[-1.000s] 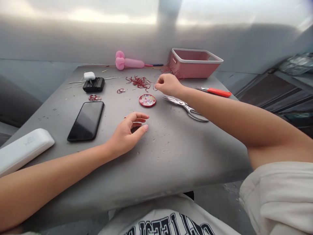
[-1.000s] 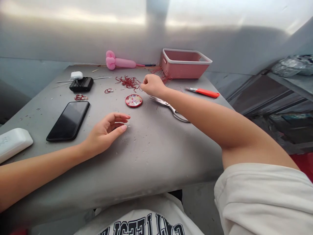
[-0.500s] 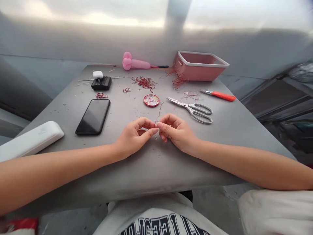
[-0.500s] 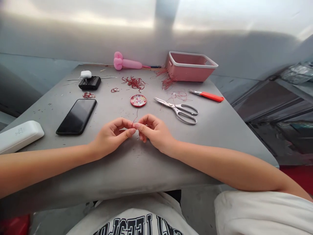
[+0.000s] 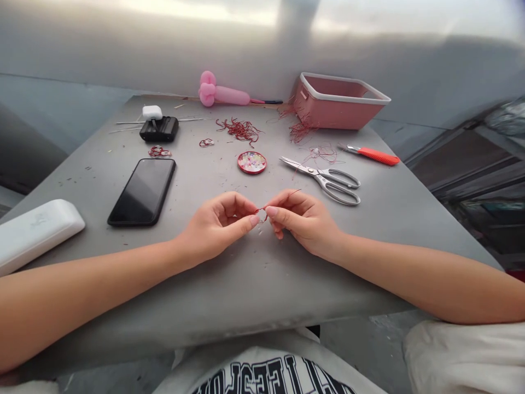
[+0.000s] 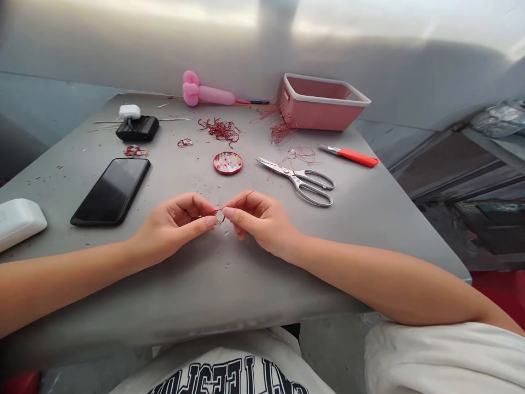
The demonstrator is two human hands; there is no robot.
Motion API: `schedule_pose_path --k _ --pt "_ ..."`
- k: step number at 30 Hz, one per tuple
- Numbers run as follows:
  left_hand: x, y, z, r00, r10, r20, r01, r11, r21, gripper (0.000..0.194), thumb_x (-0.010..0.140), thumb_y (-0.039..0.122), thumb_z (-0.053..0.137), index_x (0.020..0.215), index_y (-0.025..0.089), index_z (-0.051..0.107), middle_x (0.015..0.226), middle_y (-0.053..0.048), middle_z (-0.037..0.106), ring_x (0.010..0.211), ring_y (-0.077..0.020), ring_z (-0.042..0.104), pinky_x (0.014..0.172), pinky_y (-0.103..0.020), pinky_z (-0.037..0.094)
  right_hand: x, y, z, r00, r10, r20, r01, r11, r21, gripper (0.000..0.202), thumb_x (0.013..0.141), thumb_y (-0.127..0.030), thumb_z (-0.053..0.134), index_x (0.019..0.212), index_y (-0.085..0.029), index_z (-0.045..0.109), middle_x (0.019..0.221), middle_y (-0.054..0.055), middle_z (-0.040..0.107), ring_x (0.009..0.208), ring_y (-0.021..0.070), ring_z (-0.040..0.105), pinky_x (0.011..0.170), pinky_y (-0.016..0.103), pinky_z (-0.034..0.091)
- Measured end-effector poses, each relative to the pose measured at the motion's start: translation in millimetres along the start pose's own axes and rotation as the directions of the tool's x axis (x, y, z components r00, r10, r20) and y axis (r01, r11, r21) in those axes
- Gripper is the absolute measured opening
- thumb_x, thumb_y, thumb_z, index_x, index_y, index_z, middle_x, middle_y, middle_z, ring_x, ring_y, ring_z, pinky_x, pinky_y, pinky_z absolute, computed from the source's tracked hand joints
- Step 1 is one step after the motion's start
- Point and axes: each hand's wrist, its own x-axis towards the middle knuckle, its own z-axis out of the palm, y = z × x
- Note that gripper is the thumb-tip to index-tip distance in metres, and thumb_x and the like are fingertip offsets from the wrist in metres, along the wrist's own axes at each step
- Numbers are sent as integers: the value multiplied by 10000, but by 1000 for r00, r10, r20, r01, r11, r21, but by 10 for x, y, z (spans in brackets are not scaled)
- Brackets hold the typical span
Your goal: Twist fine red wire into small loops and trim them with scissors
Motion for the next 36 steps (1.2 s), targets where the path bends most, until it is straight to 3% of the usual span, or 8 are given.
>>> schedule_pose_path --k 4,20,26,31,36 --pt "16 -9 -14 999 30 24 -28 997 -78 247 754 235 756 945 192 606 864 -13 660 810 -140 629 751 -285 531 3 -11 -13 999 14 -31 -14 1000 -3 209 805 -351 757 810 -180 638 658 -41 597 516 70 539 483 211 463" --pt "26 -23 -30 997 53 48 -51 998 -36 137 791 262 744 881 201 661 866 -11 686 799 -130 649 730 -251 556 -6 -15 4 999 -2 -50 -1 997 -77 281 769 -378 768 696 -175 588 545 -45 553 467 71 489 447 210 406" --pt "-13 -24 4 995 89 35 -92 993 76 105 815 285 712 811 185 681 765 -12 678 718 -130 632 678 -249 553 -31 -9 41 991 -134 -21 129 981 -142 213 784 -318 748 701 -185 604 622 -14 608 489 69 462 443 222 361" --pt "-43 -3 13 993 115 16 -116 978 176 147 853 322 648 845 180 683 793 -28 679 733 -153 644 653 -261 559 -54 12 36 989 -146 -28 137 971 -196 201 796 -320 729 705 -189 606 652 3 642 506 74 459 445 225 365" --pt "-50 37 34 992 122 41 -129 940 315 177 860 317 599 781 174 667 728 -29 673 665 -144 612 573 -236 518 -83 9 40 974 -220 -44 191 915 -355 151 791 -264 718 701 -186 625 687 24 683 546 93 529 465 229 410"
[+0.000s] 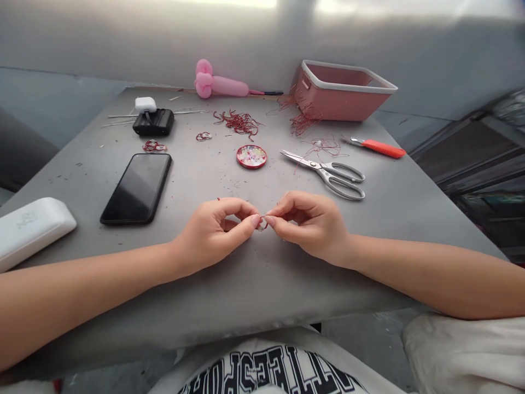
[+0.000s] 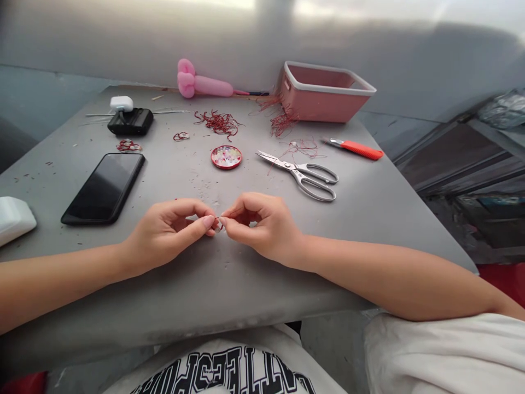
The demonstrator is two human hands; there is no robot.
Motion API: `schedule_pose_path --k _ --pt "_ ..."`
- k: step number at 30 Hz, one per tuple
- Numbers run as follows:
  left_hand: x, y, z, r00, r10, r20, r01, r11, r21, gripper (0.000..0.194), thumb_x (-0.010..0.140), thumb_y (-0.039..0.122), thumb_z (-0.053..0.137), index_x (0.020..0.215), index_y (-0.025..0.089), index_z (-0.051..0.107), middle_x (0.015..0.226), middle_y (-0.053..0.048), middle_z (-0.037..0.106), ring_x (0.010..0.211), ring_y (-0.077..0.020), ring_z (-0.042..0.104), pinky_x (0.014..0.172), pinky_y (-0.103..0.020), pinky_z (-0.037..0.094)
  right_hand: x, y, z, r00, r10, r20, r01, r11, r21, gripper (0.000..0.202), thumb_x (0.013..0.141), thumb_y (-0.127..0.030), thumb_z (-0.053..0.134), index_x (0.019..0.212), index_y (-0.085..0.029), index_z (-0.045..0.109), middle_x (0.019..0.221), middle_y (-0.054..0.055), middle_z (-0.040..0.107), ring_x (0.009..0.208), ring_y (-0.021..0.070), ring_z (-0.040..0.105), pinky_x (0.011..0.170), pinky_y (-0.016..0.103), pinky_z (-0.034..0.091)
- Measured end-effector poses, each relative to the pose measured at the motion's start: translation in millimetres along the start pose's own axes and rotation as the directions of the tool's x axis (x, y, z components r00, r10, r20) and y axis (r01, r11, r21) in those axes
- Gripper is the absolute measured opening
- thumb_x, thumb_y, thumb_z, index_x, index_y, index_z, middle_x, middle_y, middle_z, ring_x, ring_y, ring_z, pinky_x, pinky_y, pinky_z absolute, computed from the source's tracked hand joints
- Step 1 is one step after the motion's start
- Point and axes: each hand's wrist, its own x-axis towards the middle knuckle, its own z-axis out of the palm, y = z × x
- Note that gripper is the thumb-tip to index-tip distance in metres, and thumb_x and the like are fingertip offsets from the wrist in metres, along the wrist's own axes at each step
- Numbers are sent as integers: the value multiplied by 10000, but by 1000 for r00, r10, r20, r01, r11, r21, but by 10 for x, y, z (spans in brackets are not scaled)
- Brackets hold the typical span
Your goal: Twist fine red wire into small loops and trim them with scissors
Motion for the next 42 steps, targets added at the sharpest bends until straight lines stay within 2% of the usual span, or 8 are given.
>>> schedule_pose_path --k 7,12,15,18,24,31,38,42 --pt "-1 -25 14 1000 -20 -20 21 998 52 189 863 339 614 776 181 670 733 -24 688 676 -148 633 613 -244 538 33 -73 -21 942 -337 -13 312 886 -343 126 798 -192 682 679 -209 644 608 12 634 529 107 528 470 247 422" --pt "-5 -36 -3 998 3 -61 2 997 80 162 866 317 613 792 190 681 726 -18 704 681 -148 640 606 -236 527 31 -88 -49 902 -395 174 430 857 -283 127 836 -146 599 831 -211 709 670 34 672 577 125 588 533 267 483" --pt "-14 -33 -5 993 62 -103 -49 991 122 136 860 290 614 781 204 684 727 -7 710 662 -142 631 588 -231 510 10 -112 -62 935 -264 237 308 935 -177 157 854 -156 588 908 -205 727 719 36 701 616 128 614 583 274 510" --pt "-37 -30 0 985 141 -97 -127 982 139 115 849 247 613 770 220 691 725 3 718 620 -130 613 553 -229 486 12 -119 -72 983 -13 182 8 1000 27 91 861 -240 655 925 -204 709 743 16 688 611 106 597 566 245 503" --pt "-67 -29 4 952 287 -110 -248 928 279 117 833 244 636 731 253 692 718 18 748 563 -125 601 587 -262 478 64 -58 -105 903 293 313 -373 898 235 187 808 -329 749 841 -167 661 737 -5 648 564 72 545 519 211 458" --pt "-55 -48 1 944 315 -99 -265 902 342 124 825 245 654 711 251 703 703 22 760 577 -131 642 620 -257 492 43 -73 -80 914 316 255 -352 929 111 160 754 -275 744 778 -161 634 692 -10 615 535 71 510 484 209 428" --pt "-60 -83 28 924 380 -51 -334 863 378 64 791 157 669 752 180 715 704 18 757 611 -104 664 623 -191 520 -31 -121 34 998 -37 59 54 941 -333 108 705 -128 615 661 -177 529 655 -21 559 610 85 496 529 200 429" --pt "-54 -56 19 963 263 -64 -225 909 351 83 827 164 642 787 178 714 716 31 748 639 -86 667 622 -157 524 34 -127 -11 973 182 144 -169 981 -97 104 775 -234 654 744 -164 583 653 -16 588 542 72 513 484 196 436"
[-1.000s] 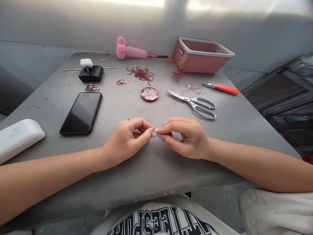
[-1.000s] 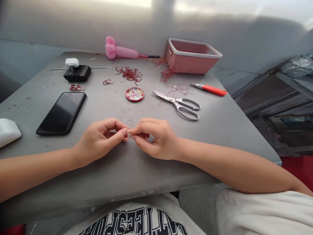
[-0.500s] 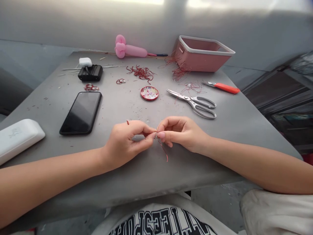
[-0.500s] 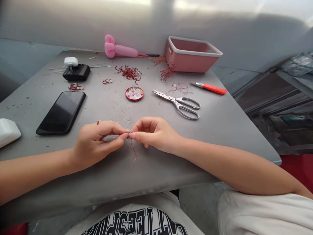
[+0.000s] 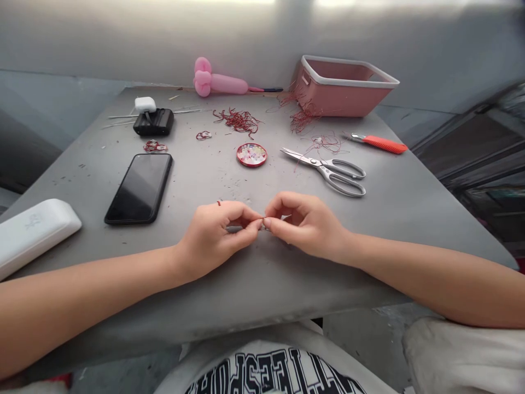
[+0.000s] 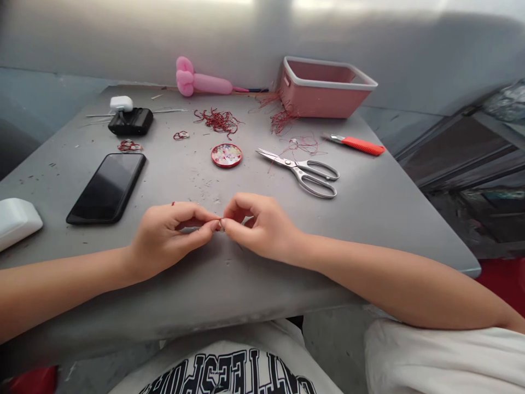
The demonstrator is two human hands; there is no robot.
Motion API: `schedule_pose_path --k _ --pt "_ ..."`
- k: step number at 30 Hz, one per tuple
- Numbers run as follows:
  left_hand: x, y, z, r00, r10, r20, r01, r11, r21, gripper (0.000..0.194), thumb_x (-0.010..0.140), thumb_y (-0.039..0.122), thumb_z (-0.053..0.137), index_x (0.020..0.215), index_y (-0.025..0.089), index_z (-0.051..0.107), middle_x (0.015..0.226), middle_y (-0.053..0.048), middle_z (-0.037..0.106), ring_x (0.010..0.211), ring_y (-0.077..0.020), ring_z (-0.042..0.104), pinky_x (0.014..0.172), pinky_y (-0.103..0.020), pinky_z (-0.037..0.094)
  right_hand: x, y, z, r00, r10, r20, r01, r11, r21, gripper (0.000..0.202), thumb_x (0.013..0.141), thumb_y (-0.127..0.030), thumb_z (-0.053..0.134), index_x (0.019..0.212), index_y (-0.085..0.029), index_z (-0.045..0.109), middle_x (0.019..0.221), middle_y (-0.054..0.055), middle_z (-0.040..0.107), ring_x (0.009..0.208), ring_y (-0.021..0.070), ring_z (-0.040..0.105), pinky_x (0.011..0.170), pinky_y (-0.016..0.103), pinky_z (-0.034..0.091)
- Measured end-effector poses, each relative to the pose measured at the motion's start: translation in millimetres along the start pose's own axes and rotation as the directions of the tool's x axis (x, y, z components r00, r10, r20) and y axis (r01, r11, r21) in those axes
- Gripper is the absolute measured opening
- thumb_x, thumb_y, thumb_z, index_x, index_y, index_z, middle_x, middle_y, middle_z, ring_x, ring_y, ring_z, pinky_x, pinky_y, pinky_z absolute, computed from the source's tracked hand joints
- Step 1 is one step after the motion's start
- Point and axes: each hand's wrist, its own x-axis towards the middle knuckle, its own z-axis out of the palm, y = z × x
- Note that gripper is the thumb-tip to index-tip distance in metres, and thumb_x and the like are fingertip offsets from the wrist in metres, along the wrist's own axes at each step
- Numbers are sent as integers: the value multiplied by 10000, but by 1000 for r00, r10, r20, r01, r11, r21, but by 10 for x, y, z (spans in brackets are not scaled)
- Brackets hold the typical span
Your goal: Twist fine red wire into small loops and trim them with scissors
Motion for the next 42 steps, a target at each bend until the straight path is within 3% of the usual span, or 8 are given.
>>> schedule_pose_path --k 6,21,26,29,33,37,39,42 --pt "40 31 -13 996 -86 24 87 992 -96 130 891 220 594 904 177 717 809 6 764 685 -100 689 662 -180 568 115 15 -119 912 258 320 -391 784 482 198 788 -306 729 771 -118 670 648 14 642 549 87 596 373 144 428" --pt "27 36 -17 1000 -23 -14 21 994 -105 123 888 201 589 874 167 707 787 -14 761 717 -114 698 668 -195 581 102 25 -89 913 227 339 -393 714 580 138 711 -224 812 781 -129 740 743 25 700 563 76 616 388 141 482" --pt "31 31 -12 1000 -15 11 16 991 -136 105 874 169 587 827 159 680 773 -12 751 676 -102 682 633 -184 565 66 21 -92 950 177 259 -263 898 352 141 811 -279 703 791 -142 678 595 -19 631 468 61 539 431 179 455" --pt "37 18 -14 999 2 47 5 991 -135 95 862 174 601 802 156 673 729 2 731 635 -87 650 600 -166 536 32 40 -109 986 -142 82 148 986 -73 76 837 -194 629 788 -149 665 652 -1 636 539 73 548 497 197 459" --pt "43 3 -13 989 8 149 16 987 -159 121 865 166 577 803 150 679 672 18 686 586 -72 603 558 -150 499 0 84 -153 706 -690 160 631 509 -585 84 869 -106 591 816 -140 647 773 63 670 649 107 578 580 227 484" --pt "52 -2 -4 985 30 170 -6 990 -143 153 868 149 556 817 145 699 681 15 680 592 -67 582 568 -146 478 -10 107 -184 571 -779 261 662 249 -707 77 885 -115 586 828 -152 622 798 83 680 703 149 611 631 269 514" --pt "57 3 -1 985 32 170 -7 990 -141 161 867 154 551 827 148 707 673 18 676 577 -68 569 555 -152 466 -14 95 -177 618 -755 219 638 318 -702 76 877 -135 589 814 -169 615 796 65 680 691 139 602 634 264 516" --pt "64 21 -6 985 18 170 -1 995 -98 161 856 166 553 809 164 707 629 33 650 548 -72 542 542 -167 447 -14 39 -156 893 -448 49 404 750 -524 59 832 -146 588 792 -179 616 779 30 673 661 111 585 600 230 499"
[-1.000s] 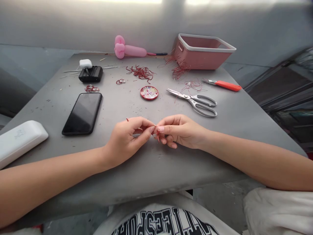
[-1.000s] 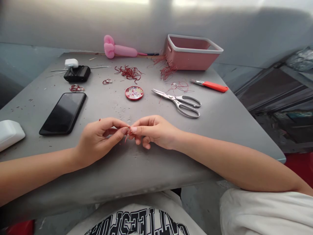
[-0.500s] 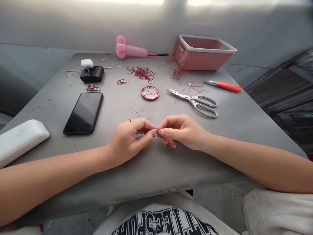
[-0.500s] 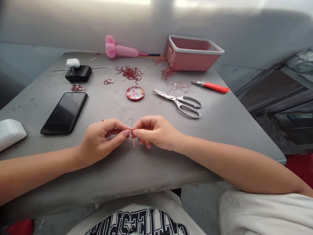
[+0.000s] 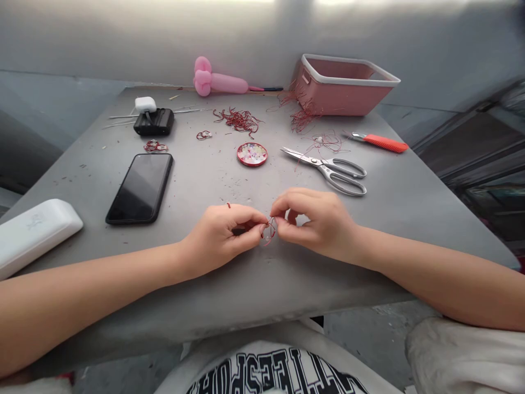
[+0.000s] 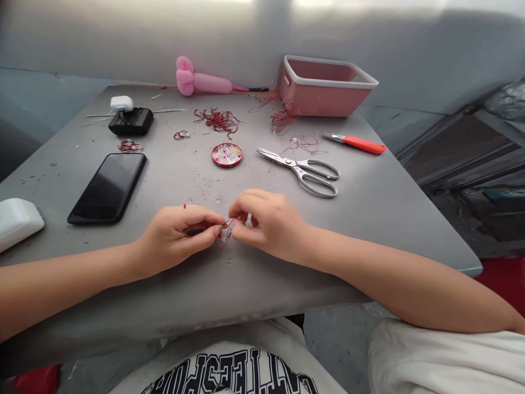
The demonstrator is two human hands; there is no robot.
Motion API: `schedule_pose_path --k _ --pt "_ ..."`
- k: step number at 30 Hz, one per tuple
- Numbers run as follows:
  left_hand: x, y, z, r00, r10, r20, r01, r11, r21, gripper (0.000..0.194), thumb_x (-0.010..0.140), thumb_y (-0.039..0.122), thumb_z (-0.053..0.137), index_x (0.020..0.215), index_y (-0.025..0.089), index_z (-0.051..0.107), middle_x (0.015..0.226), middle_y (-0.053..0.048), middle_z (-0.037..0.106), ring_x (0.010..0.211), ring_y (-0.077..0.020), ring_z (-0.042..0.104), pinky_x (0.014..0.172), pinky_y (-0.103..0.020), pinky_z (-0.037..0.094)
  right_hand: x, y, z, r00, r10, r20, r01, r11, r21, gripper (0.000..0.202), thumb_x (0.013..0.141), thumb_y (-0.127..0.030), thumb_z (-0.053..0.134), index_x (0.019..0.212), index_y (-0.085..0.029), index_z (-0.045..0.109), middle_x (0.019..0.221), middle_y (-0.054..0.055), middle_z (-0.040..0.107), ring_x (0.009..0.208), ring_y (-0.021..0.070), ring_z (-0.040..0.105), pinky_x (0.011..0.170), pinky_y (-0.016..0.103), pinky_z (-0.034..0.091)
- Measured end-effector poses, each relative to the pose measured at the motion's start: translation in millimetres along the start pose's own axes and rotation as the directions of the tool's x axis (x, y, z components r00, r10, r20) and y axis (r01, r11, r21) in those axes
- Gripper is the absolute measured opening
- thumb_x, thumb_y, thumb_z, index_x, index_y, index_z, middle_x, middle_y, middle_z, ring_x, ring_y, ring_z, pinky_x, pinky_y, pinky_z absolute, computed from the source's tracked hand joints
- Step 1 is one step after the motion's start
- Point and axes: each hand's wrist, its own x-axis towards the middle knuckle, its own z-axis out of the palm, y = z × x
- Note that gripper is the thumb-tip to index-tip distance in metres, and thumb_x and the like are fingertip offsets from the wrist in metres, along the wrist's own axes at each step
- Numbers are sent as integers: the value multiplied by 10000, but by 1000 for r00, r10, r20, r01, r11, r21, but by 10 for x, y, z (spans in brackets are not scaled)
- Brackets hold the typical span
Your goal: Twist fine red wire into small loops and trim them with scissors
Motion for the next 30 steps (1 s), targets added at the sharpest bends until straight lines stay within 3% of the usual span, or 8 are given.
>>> schedule_pose_path --k 4,7,11,14,18,22,25,30 --pt "2 26 -16 999 -35 -11 35 998 45 158 867 179 524 816 175 674 644 34 651 581 -86 560 575 -186 451 60 -41 -36 808 446 386 -589 646 486 54 819 -208 602 809 -156 617 721 7 629 554 76 536 513 204 449" --pt "-7 27 -18 999 -19 -27 21 995 102 159 902 190 492 851 185 643 695 26 669 638 -101 589 638 -209 466 74 -27 -42 739 445 505 -669 404 624 152 811 -276 687 867 -142 642 689 -5 607 532 63 508 496 197 418" --pt "-31 10 -5 996 48 -74 -33 981 191 140 936 158 465 877 187 589 762 9 682 707 -115 605 697 -232 466 64 -37 -28 730 410 546 -678 331 656 247 796 -356 738 895 -145 656 675 -10 592 543 66 497 483 196 392" --pt "-34 5 0 991 117 -62 -102 973 208 134 938 132 449 879 185 557 751 5 658 694 -118 587 694 -236 458 62 -59 -34 756 410 510 -653 430 623 241 829 -392 688 864 -158 642 640 -13 571 538 81 486 475 213 384" --pt "-9 15 -8 980 176 94 -190 966 177 182 950 132 385 827 200 502 702 9 601 638 -127 546 662 -240 448 29 -9 -48 975 172 142 -204 946 250 101 850 -241 606 775 -192 653 752 37 627 648 121 541 601 266 453" --pt "-2 9 -6 968 178 174 -213 956 202 182 944 149 358 830 207 487 693 5 585 639 -145 533 691 -262 452 -32 66 -33 989 -149 14 149 976 -158 189 886 -220 544 715 -240 624 864 69 666 773 166 586 725 307 486" --pt "-14 -14 4 967 187 173 -221 954 203 166 938 164 371 845 208 502 713 3 593 670 -149 539 707 -263 457 -36 45 -36 991 -131 33 133 988 -78 123 861 -167 539 789 -236 610 829 52 670 700 141 579 660 276 486" --pt "-19 -32 19 978 162 129 -190 949 251 184 960 165 362 830 208 485 739 -9 596 700 -147 545 704 -264 465 24 -79 -130 961 119 251 -189 942 276 61 856 -174 549 797 -189 544 589 -51 495 498 64 405 460 199 341"
